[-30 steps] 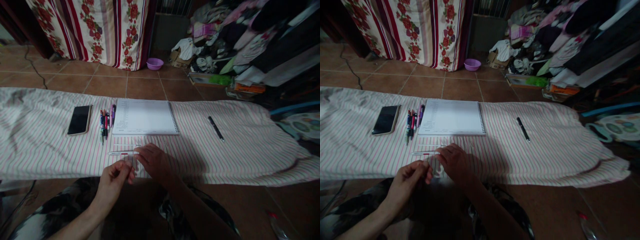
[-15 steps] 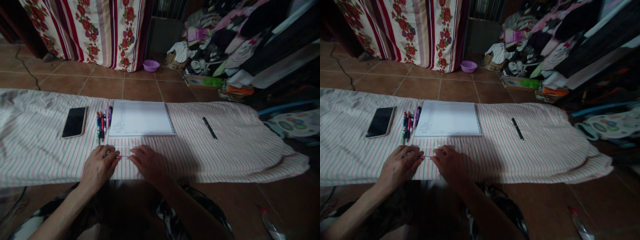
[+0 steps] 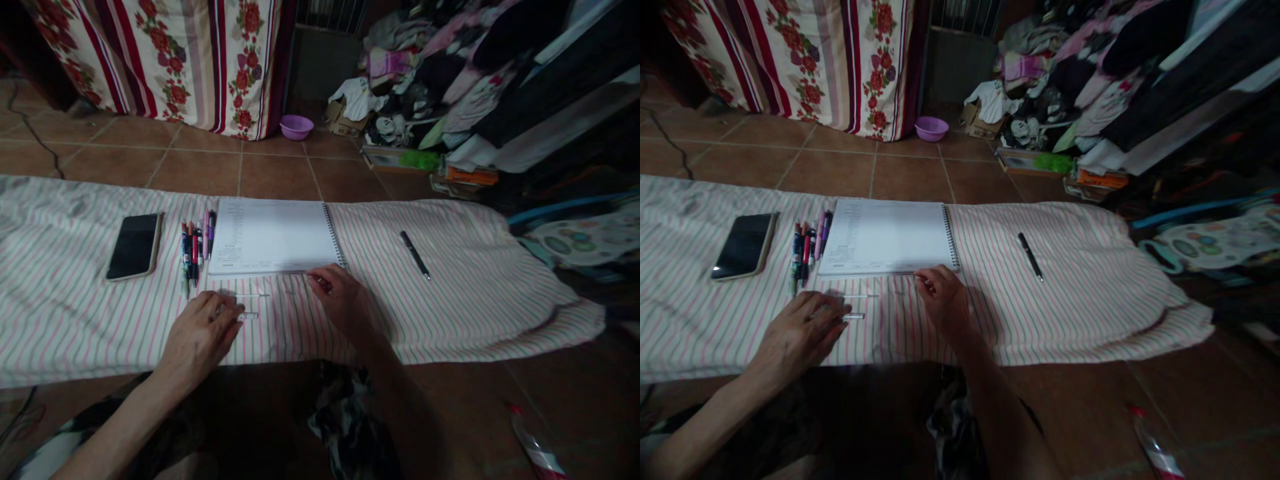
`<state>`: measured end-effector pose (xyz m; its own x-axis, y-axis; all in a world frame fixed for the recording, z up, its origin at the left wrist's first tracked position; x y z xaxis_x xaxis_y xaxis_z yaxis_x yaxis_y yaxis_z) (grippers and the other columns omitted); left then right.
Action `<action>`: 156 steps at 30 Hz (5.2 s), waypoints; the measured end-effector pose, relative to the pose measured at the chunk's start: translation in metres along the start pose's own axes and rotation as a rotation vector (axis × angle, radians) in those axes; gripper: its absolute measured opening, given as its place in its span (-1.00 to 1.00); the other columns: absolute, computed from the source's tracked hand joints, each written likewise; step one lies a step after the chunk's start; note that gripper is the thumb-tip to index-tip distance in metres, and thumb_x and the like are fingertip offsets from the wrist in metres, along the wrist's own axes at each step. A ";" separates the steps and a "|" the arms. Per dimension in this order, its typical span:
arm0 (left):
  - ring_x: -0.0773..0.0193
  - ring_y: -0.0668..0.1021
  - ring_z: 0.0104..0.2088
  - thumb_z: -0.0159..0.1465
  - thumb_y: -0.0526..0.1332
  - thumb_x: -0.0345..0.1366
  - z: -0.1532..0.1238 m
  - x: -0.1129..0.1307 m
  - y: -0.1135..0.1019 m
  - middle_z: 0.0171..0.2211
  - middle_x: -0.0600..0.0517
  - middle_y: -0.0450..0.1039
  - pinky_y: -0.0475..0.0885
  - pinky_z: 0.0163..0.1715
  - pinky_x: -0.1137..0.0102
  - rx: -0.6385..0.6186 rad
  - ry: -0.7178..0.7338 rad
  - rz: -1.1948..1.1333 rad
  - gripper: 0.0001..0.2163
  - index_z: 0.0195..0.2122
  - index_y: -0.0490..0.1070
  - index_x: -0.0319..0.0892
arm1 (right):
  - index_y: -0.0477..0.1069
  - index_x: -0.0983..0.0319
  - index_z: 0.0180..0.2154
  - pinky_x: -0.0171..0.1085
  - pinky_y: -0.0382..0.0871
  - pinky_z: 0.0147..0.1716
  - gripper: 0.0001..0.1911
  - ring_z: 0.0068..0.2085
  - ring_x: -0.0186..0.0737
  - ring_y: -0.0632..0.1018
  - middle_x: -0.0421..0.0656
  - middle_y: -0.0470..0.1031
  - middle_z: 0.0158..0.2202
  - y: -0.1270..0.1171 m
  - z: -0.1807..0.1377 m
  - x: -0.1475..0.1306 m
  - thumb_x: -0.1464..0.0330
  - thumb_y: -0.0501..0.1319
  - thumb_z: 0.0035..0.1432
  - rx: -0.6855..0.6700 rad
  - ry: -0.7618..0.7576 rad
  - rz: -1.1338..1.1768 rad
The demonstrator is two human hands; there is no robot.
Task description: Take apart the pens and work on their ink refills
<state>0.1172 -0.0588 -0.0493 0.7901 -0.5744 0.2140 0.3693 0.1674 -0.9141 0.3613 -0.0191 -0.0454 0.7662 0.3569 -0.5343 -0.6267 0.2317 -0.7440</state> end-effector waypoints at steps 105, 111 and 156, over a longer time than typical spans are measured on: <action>0.24 0.45 -0.21 0.27 -0.02 -0.36 0.009 0.010 -0.001 -0.27 -0.05 0.38 0.41 -0.20 0.34 -0.002 -0.153 -0.448 -0.77 -0.12 0.34 -0.18 | 0.40 0.18 -0.29 -0.22 0.34 -0.25 -0.89 -0.28 -0.26 0.46 -0.18 0.48 -0.37 0.007 -0.008 -0.043 0.43 0.12 0.14 0.028 -0.217 0.223; 0.27 0.46 -0.19 0.27 -0.02 -0.37 0.009 0.014 0.003 -0.25 -0.02 0.38 0.40 -0.18 0.37 -0.015 -0.167 -0.485 -0.78 -0.12 0.34 -0.15 | 0.38 0.18 -0.23 -0.22 0.35 -0.20 -0.87 -0.26 -0.28 0.47 -0.18 0.50 -0.33 0.017 -0.013 -0.049 0.43 0.11 0.15 -0.016 -0.228 0.209; 0.27 0.48 -0.32 0.22 0.06 -0.19 0.012 0.005 0.010 -0.34 0.01 0.41 0.38 -0.32 0.39 0.022 -0.420 -0.443 -0.76 -0.20 0.40 -0.17 | 0.40 0.22 -0.36 -0.28 0.27 -0.26 -0.92 -0.27 -0.24 0.44 -0.16 0.46 -0.36 0.019 -0.005 -0.015 0.41 0.13 0.11 -0.233 0.007 -0.064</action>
<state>0.1306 -0.0510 -0.0530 0.6825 -0.2292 0.6940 0.7136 0.0039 -0.7005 0.3385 -0.0250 -0.0530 0.8045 0.3423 -0.4854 -0.5280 0.0377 -0.8484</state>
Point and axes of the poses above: each hand's wrist, its own z-axis towards the middle knuckle, its own y-axis out of the palm, x = y × z, the point moved 2 cm from there along z, towards the middle knuckle
